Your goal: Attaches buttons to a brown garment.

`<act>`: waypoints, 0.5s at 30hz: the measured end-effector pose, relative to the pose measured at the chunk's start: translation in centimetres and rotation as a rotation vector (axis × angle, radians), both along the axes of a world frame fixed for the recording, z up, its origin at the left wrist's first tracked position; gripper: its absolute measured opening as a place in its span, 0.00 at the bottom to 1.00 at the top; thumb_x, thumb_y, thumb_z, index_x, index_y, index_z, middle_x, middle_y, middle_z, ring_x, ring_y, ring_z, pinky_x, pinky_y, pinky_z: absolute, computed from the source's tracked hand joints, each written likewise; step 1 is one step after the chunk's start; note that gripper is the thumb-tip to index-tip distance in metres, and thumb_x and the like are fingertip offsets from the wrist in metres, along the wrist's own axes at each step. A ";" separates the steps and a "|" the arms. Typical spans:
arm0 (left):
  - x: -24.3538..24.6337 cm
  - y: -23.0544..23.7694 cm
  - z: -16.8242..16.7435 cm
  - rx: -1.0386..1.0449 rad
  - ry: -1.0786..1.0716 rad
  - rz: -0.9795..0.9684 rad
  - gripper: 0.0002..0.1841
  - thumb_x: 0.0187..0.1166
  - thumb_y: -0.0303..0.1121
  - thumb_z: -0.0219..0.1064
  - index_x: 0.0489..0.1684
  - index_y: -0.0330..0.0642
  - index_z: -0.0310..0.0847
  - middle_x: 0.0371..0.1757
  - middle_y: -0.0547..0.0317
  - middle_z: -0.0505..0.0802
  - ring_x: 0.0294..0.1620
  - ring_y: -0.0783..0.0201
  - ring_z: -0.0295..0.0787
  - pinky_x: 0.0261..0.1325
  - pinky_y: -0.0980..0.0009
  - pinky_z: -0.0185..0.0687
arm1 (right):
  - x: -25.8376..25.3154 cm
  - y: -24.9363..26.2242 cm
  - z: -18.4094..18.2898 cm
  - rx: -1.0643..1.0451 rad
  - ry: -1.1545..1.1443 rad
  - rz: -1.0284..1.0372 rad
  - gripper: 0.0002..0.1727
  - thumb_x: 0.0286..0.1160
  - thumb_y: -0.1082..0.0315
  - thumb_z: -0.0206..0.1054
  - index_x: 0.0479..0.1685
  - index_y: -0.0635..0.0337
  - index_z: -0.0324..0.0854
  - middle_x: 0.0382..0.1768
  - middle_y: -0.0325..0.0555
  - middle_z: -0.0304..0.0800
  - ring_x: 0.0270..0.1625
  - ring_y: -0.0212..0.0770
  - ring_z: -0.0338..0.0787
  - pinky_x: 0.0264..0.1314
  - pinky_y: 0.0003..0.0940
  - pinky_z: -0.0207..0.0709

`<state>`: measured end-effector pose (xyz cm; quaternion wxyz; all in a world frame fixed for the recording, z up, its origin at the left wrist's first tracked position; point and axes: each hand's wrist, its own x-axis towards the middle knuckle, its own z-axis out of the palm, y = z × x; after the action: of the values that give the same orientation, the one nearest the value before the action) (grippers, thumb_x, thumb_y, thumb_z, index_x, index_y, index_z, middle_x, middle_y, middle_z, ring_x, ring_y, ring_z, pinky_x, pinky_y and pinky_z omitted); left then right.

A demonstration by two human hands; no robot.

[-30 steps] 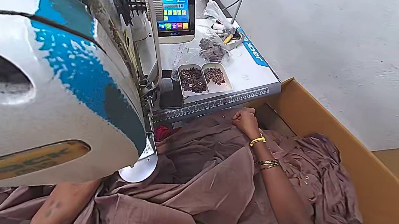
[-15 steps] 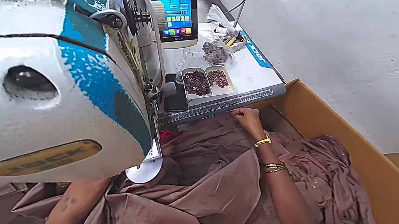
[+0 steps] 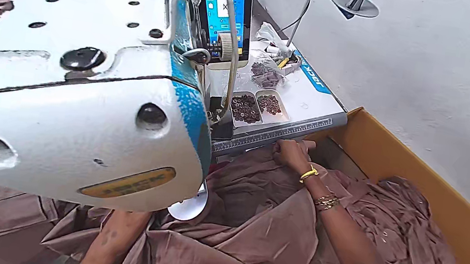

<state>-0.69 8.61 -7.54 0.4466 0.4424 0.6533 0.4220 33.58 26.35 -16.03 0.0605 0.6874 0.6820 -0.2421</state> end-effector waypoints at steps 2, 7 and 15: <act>0.8 0.0 1.2 -0.061 0.045 0.038 0.11 0.87 0.25 0.55 0.32 0.44 0.76 0.22 0.79 0.80 0.26 0.88 0.75 0.36 0.87 0.73 | -0.9 -0.7 3.2 0.060 0.133 0.046 0.13 0.75 0.65 0.69 0.50 0.63 0.89 0.49 0.60 0.92 0.57 0.59 0.88 0.64 0.62 0.74; -1.0 0.4 -2.0 0.072 -0.041 -0.046 0.09 0.83 0.27 0.56 0.35 0.52 0.79 0.24 0.85 0.84 0.28 0.90 0.80 0.38 0.88 0.78 | -4.3 -0.6 9.8 0.450 0.395 0.121 0.06 0.71 0.73 0.73 0.43 0.63 0.89 0.33 0.53 0.91 0.37 0.55 0.90 0.42 0.62 0.80; 0.1 -8.8 -4.5 0.689 0.615 -0.295 0.20 0.87 0.50 0.57 0.29 0.49 0.83 0.35 0.60 0.91 0.52 0.64 0.88 0.70 0.62 0.77 | -6.3 -2.6 11.3 0.777 0.455 0.265 0.10 0.74 0.67 0.74 0.47 0.65 0.89 0.45 0.60 0.90 0.42 0.57 0.90 0.45 0.60 0.82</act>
<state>-0.57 -0.20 -12.00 0.1155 0.7566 0.5075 0.3957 27.33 23.78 -4.76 -0.3220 0.4954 0.8001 -0.1037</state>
